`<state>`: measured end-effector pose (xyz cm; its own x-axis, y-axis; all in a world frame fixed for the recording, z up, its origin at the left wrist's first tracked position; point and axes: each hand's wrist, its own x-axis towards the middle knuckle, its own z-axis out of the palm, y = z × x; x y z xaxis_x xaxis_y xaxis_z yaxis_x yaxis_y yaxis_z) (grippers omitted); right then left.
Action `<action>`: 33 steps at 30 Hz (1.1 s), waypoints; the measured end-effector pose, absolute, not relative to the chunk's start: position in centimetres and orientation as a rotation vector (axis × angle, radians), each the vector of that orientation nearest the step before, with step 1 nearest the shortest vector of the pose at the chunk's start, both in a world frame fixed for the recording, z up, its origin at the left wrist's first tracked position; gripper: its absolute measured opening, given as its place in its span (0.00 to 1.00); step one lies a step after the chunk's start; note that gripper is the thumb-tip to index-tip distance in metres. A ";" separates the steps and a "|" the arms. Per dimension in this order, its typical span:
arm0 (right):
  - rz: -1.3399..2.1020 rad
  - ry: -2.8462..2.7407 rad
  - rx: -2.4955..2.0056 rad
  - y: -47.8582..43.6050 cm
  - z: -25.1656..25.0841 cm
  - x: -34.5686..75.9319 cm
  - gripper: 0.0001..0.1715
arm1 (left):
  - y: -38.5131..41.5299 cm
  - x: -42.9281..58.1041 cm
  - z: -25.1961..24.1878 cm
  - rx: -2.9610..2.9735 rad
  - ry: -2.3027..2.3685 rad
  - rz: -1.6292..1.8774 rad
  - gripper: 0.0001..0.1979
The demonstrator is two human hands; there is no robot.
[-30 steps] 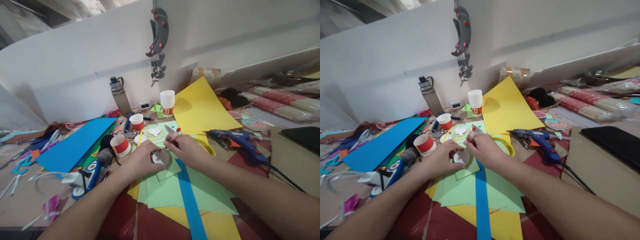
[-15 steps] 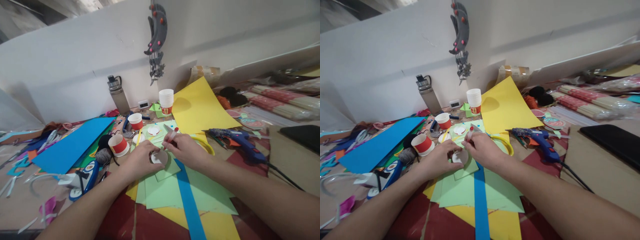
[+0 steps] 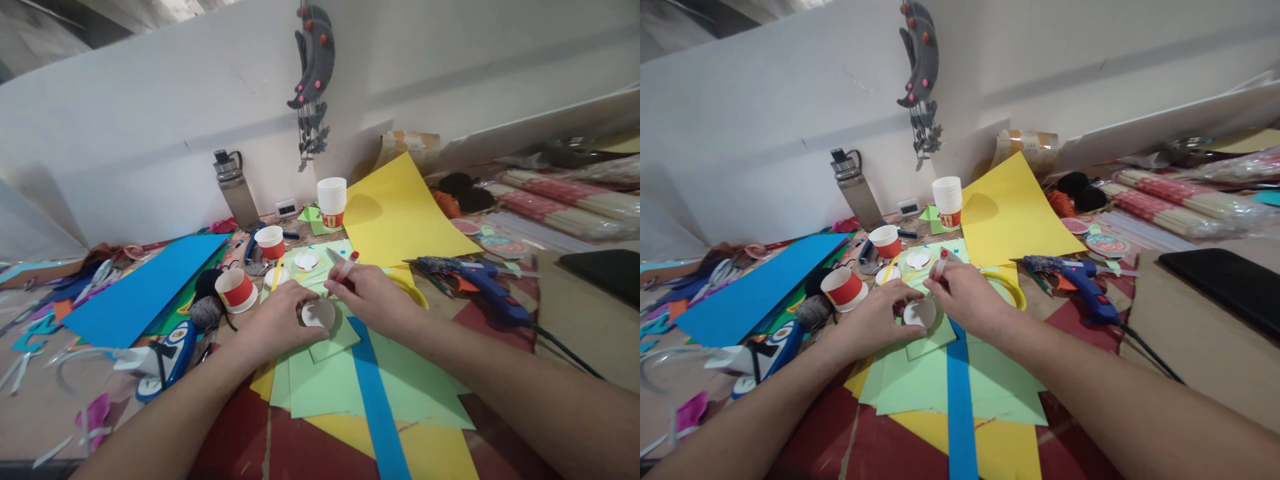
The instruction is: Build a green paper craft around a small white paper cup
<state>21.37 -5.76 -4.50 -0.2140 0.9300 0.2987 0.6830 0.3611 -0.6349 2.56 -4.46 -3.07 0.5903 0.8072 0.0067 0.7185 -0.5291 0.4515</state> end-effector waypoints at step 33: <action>0.494 -2.036 -1.378 -5.6 -5.1 21.2 0.12 | -4.5 2.8 -3.1 2.419 1.251 0.260 0.19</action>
<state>21.18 -5.57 -5.07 -0.2609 0.9222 0.2855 0.6888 0.3850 -0.6142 2.77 -4.45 -3.11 0.5817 0.8131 -0.0193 0.7382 -0.5179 0.4323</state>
